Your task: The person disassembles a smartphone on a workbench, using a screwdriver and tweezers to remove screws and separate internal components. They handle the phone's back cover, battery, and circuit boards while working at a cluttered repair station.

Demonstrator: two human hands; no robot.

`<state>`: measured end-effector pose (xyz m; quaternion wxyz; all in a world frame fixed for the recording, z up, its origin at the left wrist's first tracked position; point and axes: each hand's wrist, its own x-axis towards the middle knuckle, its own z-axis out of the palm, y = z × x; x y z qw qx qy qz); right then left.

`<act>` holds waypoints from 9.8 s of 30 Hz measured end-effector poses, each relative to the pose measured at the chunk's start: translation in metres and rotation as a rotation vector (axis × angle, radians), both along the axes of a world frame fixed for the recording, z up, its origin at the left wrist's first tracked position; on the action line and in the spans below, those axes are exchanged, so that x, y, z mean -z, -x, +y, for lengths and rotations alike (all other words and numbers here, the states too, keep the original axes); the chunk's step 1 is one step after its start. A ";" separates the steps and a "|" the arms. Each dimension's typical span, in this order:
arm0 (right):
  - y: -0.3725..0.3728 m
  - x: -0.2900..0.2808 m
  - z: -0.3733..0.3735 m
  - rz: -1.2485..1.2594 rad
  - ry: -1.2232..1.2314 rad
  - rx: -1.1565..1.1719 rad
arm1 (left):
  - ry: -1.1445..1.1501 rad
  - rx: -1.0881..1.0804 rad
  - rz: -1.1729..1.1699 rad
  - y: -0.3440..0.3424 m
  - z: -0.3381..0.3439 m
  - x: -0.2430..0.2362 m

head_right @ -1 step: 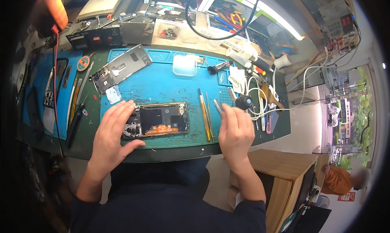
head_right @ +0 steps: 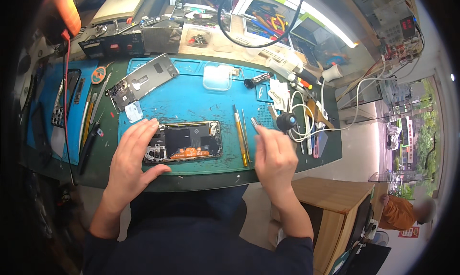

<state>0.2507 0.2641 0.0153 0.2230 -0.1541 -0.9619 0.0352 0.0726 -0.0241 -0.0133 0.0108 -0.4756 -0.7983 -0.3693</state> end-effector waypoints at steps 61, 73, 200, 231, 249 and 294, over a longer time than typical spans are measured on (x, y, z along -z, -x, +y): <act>0.061 -0.001 -0.040 -0.131 0.553 -0.868 | -0.268 -0.188 -0.023 -0.018 -0.017 0.012; 0.066 0.018 -0.076 0.136 0.340 -1.026 | -0.117 -0.038 -0.079 -0.026 -0.026 0.001; 0.027 0.048 -0.114 0.502 0.877 -0.546 | -0.017 -0.240 0.303 -0.024 -0.052 0.015; 0.051 0.026 -0.126 -0.060 0.126 -0.682 | 0.103 -0.159 0.397 -0.029 -0.070 0.025; 0.052 0.023 -0.126 -0.047 0.240 -0.682 | 0.107 -0.148 0.402 -0.028 -0.068 0.023; 0.025 0.045 -0.117 0.165 0.111 -0.733 | 0.120 -0.099 0.371 -0.020 -0.064 0.016</act>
